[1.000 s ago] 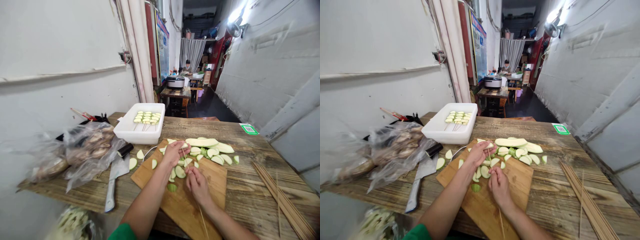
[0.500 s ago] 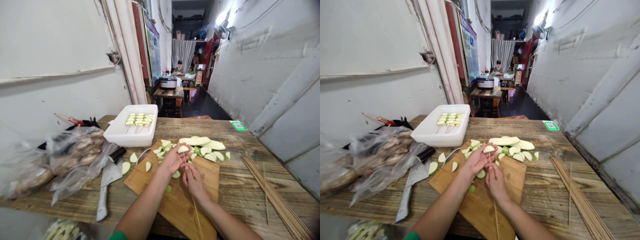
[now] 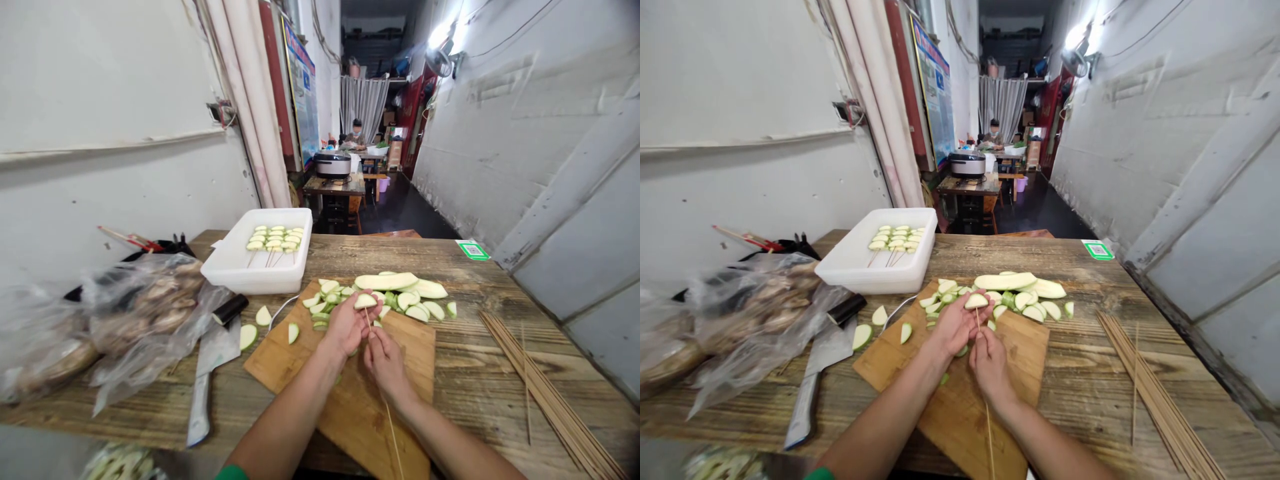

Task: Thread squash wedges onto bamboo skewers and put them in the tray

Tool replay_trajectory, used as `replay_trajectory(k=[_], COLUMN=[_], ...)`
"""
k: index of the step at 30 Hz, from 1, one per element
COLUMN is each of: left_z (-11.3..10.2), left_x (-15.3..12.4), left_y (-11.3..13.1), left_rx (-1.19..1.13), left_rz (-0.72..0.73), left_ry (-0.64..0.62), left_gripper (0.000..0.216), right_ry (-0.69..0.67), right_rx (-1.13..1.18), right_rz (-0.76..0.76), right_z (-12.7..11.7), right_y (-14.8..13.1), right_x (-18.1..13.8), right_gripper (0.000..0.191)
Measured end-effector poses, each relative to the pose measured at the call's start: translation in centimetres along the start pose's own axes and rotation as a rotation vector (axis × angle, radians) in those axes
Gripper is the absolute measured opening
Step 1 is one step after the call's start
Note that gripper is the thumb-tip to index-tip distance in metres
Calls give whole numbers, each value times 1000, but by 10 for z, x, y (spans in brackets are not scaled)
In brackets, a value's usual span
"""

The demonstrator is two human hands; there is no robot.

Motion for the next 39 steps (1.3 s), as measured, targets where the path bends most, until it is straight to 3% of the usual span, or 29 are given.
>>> replay_trajectory(k=[14, 23, 29, 39], left_z=[-2, -1, -5, -4], left_x=[5, 7, 10, 8], left_y=[-7, -11, -12, -12], left_rx=[-4, -43, -19, 1], left_rz=[91, 55, 174, 210], left_ry=[-11, -21, -44, -54], left_gripper=[18, 20, 17, 12], right_ry=[65, 85, 79, 85], right_rx=[-14, -61, -146, -195], right_rz=[7, -23, -72, -106], right_z=[-1, -4, -4, -5], right_y=[-2, 6, 5, 0], right_x=[-1, 0, 2, 2], right_gripper=[28, 26, 28, 27])
Point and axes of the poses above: each hand's wrist, its own x-axis towards the middle knuckle, its own z-axis out of the palm, y = z × x, the point moved 4 cm from there along x, towards the middle knuckle, and after that the axes turned 1 degree about -x, right-handed, at the moved point
